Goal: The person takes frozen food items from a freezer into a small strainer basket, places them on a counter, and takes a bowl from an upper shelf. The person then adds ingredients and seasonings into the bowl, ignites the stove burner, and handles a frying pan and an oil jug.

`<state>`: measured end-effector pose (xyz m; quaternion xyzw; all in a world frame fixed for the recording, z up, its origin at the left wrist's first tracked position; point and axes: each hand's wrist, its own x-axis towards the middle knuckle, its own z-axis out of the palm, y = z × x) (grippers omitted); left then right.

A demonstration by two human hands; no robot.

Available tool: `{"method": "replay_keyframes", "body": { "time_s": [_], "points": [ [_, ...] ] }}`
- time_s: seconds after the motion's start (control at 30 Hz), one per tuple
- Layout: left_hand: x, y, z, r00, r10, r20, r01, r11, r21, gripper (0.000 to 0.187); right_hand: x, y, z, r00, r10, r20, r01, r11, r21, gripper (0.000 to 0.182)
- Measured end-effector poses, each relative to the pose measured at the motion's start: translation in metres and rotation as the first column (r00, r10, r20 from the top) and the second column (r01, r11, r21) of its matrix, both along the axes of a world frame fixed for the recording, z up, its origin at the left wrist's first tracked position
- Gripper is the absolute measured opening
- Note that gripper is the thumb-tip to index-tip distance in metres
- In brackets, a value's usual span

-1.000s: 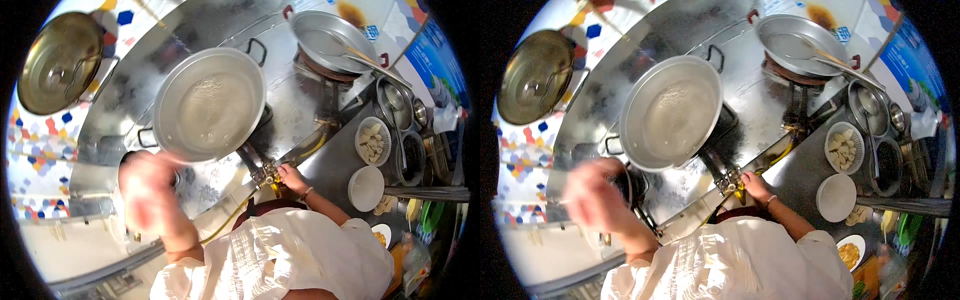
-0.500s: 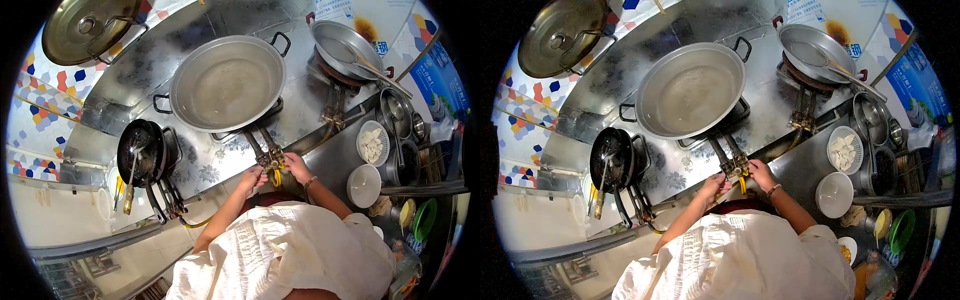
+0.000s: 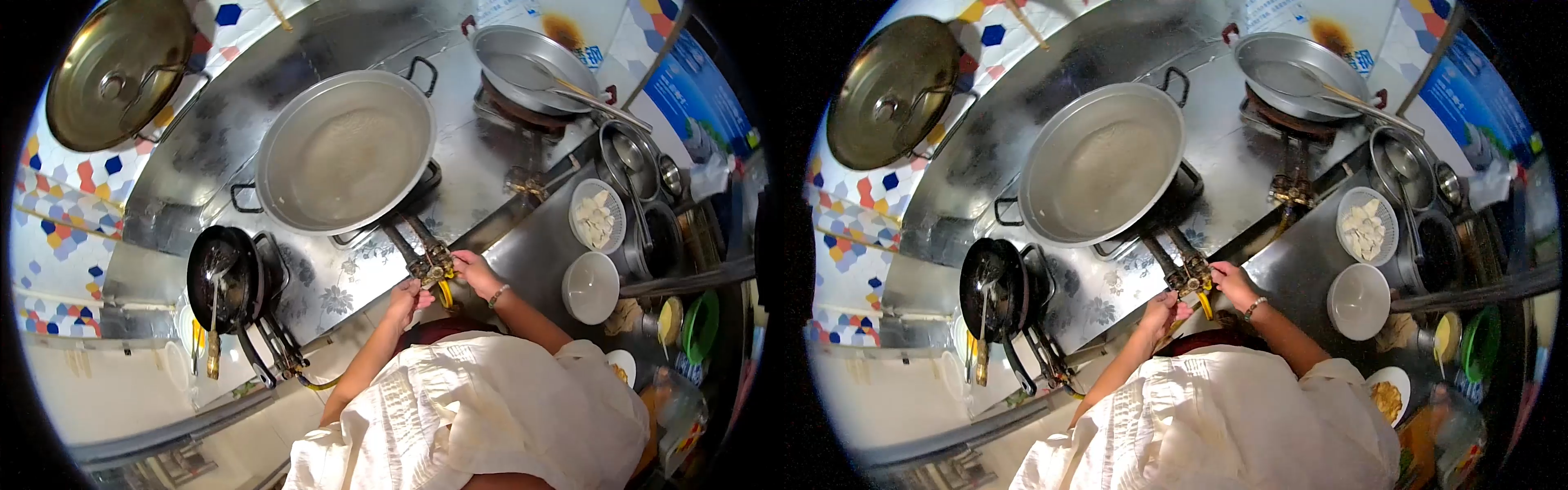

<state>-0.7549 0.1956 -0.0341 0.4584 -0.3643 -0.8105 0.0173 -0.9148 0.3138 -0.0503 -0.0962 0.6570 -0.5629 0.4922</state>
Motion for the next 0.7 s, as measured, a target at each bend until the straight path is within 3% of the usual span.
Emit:
{"method": "replay_keyframes", "body": {
  "time_s": [0.3, 0.4, 0.6, 0.7],
  "points": [
    [0.001, -0.002, -0.004, 1.0, -0.021, 0.01, 0.021, 0.999, -0.025, 0.025, 0.001, -0.001, -0.009, 0.999, -0.017, -0.047, 0.016, 0.999, -0.032, 0.023],
    [0.0, -0.001, -0.005, 1.0, -0.004, 0.006, 0.004, 1.0, -0.005, 0.026, 0.001, -0.001, -0.008, 0.993, -0.004, -0.12, -0.001, 0.999, -0.04, 0.023],
    [0.008, 0.003, -0.007, 0.997, 0.075, -0.015, -0.075, 0.997, 0.003, 0.029, 0.003, -0.002, -0.007, 0.995, 0.005, -0.097, -0.008, 1.0, -0.025, 0.028],
    [0.019, 0.007, 0.005, 0.987, 0.158, 0.006, -0.158, 0.987, 0.034, 0.031, 0.0, 0.003, 0.02, 0.97, 0.094, -0.223, -0.055, 0.983, 0.175, 0.036]
  ]
}}
